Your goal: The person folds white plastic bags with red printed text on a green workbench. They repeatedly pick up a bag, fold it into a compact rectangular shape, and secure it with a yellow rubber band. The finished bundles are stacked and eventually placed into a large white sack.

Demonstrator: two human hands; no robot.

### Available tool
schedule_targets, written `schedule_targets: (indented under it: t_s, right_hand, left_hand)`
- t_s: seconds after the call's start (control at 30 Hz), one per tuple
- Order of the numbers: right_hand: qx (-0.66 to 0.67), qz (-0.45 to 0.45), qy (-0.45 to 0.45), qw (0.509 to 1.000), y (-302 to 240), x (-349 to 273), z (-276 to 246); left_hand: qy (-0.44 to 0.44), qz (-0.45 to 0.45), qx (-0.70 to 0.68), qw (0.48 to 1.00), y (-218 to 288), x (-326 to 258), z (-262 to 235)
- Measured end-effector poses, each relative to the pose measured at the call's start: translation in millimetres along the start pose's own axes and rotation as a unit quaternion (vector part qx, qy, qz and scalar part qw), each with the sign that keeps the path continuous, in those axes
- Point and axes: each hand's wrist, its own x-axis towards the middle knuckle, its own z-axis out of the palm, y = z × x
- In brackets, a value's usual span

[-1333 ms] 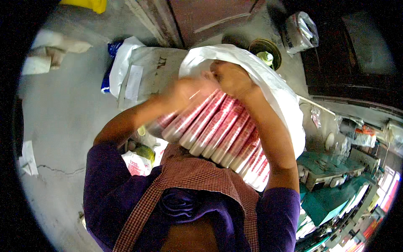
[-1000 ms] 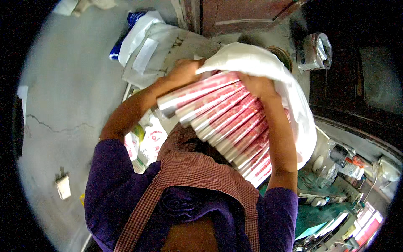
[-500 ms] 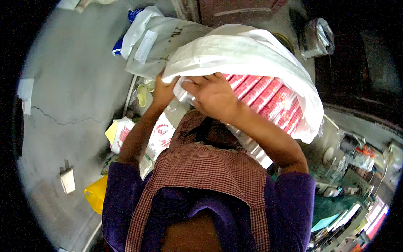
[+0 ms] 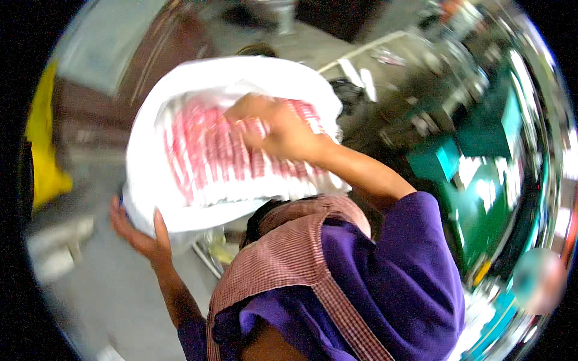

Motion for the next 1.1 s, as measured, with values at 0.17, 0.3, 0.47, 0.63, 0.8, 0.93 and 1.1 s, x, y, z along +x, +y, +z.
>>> schedule_targets:
  t_s: [0.17,0.3,0.47,0.63,0.8,0.93,1.1]
  right_hand:
    - [-0.124,0.488,0.037,0.863,72,-149,-71]
    - [0.351,0.377,0.120,0.848,72,-181,-10]
    - [0.001,0.287,0.044,0.957,191,-232,25]
    - [-0.086,0.365,0.075,0.924,119,-179,35]
    - [0.243,0.379,0.174,0.876,-10,-119,-28]
    - [0.308,0.259,0.152,0.903,-37,-32,-29]
    - [0.171,0.200,0.083,0.961,-47,-126,-41]
  left_hand:
    - [-0.347,0.316,-0.246,0.848,102,76,44]
    - [-0.388,0.515,-0.240,0.726,171,75,121]
    - [-0.424,0.606,-0.259,0.621,196,26,200]
    - [-0.403,0.542,-0.331,0.659,150,50,203]
    - [-0.453,0.498,-0.299,0.676,108,60,219]
    - [-0.468,0.440,-0.277,0.715,112,49,224]
    - [-0.457,0.123,-0.240,0.848,74,48,215]
